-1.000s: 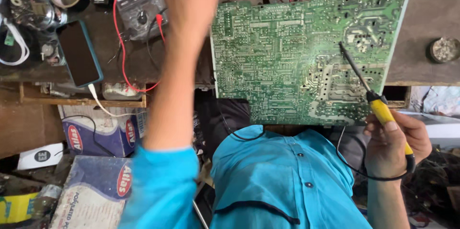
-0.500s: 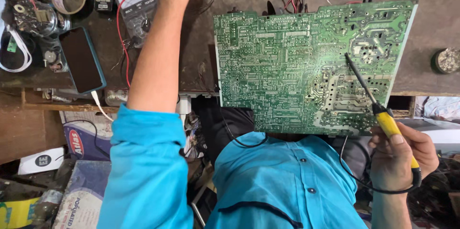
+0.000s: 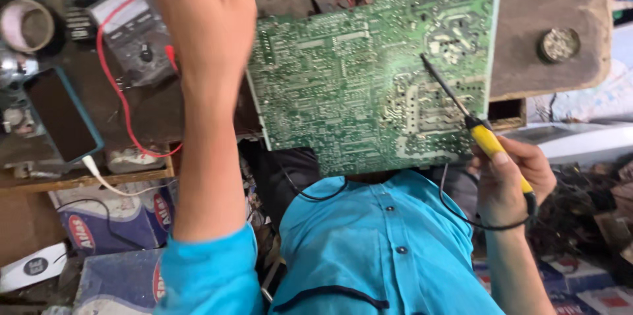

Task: The person uses a soldering iron and a probe to work on a green circuit board. They repeatedly apply the soldering iron to various points on the board while holding the board steady with the other hand. The person occasionally repositions the board and continues soldering different areas.

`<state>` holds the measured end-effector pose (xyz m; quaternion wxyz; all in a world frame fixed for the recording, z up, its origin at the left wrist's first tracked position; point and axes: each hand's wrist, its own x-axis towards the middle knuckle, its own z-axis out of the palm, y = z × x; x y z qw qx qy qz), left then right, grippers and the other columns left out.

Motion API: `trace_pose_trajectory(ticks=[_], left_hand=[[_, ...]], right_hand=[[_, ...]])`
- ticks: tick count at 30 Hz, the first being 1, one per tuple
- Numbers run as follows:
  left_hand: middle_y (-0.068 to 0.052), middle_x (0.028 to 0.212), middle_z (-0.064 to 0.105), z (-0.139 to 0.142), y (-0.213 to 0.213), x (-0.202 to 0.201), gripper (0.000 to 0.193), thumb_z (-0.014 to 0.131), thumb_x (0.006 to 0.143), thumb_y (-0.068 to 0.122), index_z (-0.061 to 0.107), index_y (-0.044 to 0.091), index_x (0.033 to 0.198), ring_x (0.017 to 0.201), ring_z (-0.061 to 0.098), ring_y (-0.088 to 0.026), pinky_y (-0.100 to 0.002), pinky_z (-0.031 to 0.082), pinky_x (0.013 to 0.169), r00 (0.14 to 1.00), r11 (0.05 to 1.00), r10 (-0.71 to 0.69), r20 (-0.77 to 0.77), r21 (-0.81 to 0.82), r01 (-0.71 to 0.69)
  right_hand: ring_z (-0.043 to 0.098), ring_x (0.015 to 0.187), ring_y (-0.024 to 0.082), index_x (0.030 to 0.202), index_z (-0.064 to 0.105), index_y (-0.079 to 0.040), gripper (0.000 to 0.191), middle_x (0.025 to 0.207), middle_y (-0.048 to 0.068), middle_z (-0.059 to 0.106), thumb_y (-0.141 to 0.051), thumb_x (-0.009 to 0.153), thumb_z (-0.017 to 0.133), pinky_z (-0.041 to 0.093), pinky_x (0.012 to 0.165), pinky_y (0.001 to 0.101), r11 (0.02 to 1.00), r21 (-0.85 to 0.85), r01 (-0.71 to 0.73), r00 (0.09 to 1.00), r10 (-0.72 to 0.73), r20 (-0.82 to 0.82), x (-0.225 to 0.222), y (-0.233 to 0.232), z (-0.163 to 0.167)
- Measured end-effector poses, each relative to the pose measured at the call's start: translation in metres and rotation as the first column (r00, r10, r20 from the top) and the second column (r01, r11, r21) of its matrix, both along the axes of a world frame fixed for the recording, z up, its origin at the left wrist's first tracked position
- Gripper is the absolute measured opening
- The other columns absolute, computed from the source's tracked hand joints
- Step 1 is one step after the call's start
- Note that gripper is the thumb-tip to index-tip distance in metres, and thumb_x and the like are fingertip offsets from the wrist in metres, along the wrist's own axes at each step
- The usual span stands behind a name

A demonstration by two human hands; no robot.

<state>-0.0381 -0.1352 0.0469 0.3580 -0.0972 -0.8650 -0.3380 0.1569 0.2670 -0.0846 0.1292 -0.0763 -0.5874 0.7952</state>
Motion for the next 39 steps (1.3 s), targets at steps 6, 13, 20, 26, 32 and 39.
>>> trace_pose_trajectory(ticks=[6, 13, 20, 26, 32, 39], left_hand=[[-0.008, 0.091, 0.066, -0.023, 0.107, 0.083, 0.02, 0.069, 0.102, 0.006, 0.071, 0.003, 0.121, 0.074, 0.065, -0.021, -0.033, 0.05, 0.062, 0.933, 0.947, -0.31, 0.184, 0.143, 0.287], [-0.005, 0.094, 0.061, -0.075, 0.13, 0.095, 0.022, 0.081, 0.094, 0.018, 0.072, 0.007, 0.112, 0.087, 0.06, -0.022, -0.039, 0.05, 0.078, 0.983, 0.991, -0.112, 0.144, -0.057, 0.122], [-0.005, 0.093, 0.058, -0.086, 0.134, 0.09, 0.029, 0.078, 0.098, 0.013, 0.069, 0.002, 0.123, 0.087, 0.059, -0.022, -0.038, 0.05, 0.079, 0.987, 0.988, -0.122, 0.109, -0.08, 0.131], [-0.005, 0.091, 0.056, -0.079, 0.132, 0.087, 0.024, 0.077, 0.096, 0.01, 0.07, 0.005, 0.119, 0.085, 0.057, -0.023, -0.039, 0.047, 0.077, 0.978, 0.981, -0.169, 0.123, -0.078, 0.179], [-0.005, 0.091, 0.056, -0.082, 0.13, 0.085, 0.023, 0.077, 0.093, 0.01, 0.073, 0.006, 0.115, 0.088, 0.057, -0.025, -0.041, 0.046, 0.08, 0.96, 0.971, -0.236, 0.15, -0.004, 0.239], [-0.005, 0.091, 0.058, -0.086, 0.13, 0.084, 0.019, 0.077, 0.095, 0.012, 0.074, 0.006, 0.113, 0.089, 0.057, -0.024, -0.04, 0.046, 0.082, 0.96, 0.973, -0.23, 0.162, 0.06, 0.223]], right_hand=[[0.07, 0.085, 0.022, 0.119, 0.061, 0.007, 0.019, 0.109, 0.024, 0.071, -0.007, 0.107, 0.068, 0.059, 0.072, 0.0315, 1.0, -0.028, 0.008, 1.0, -0.008, 0.023, 0.002, -0.005, 0.004], [0.071, 0.084, 0.021, 0.118, 0.06, 0.009, 0.02, 0.107, 0.025, 0.071, -0.007, 0.108, 0.066, 0.06, 0.073, 0.0305, 0.999, 0.04, 0.017, 1.0, -0.018, 0.025, 0.001, -0.01, 0.011], [0.071, 0.083, 0.021, 0.121, 0.06, 0.008, 0.02, 0.105, 0.024, 0.071, -0.006, 0.108, 0.064, 0.06, 0.073, 0.0301, 1.0, -0.005, 0.015, 0.999, -0.015, 0.037, 0.0, -0.01, 0.012], [0.071, 0.082, 0.024, 0.119, 0.061, 0.009, 0.019, 0.104, 0.026, 0.07, -0.006, 0.108, 0.065, 0.06, 0.073, 0.0305, 0.996, -0.063, 0.059, 0.992, -0.065, -0.108, 0.003, -0.003, 0.011], [0.07, 0.084, 0.026, 0.117, 0.059, 0.01, 0.019, 0.107, 0.027, 0.069, -0.005, 0.107, 0.064, 0.06, 0.076, 0.0339, 0.997, 0.069, 0.025, 0.996, -0.019, -0.086, 0.005, -0.003, 0.008], [0.07, 0.083, 0.024, 0.118, 0.059, 0.01, 0.019, 0.106, 0.026, 0.07, -0.006, 0.107, 0.063, 0.06, 0.074, 0.0326, 0.998, 0.056, 0.031, 0.999, -0.03, -0.028, 0.002, -0.008, 0.006]])
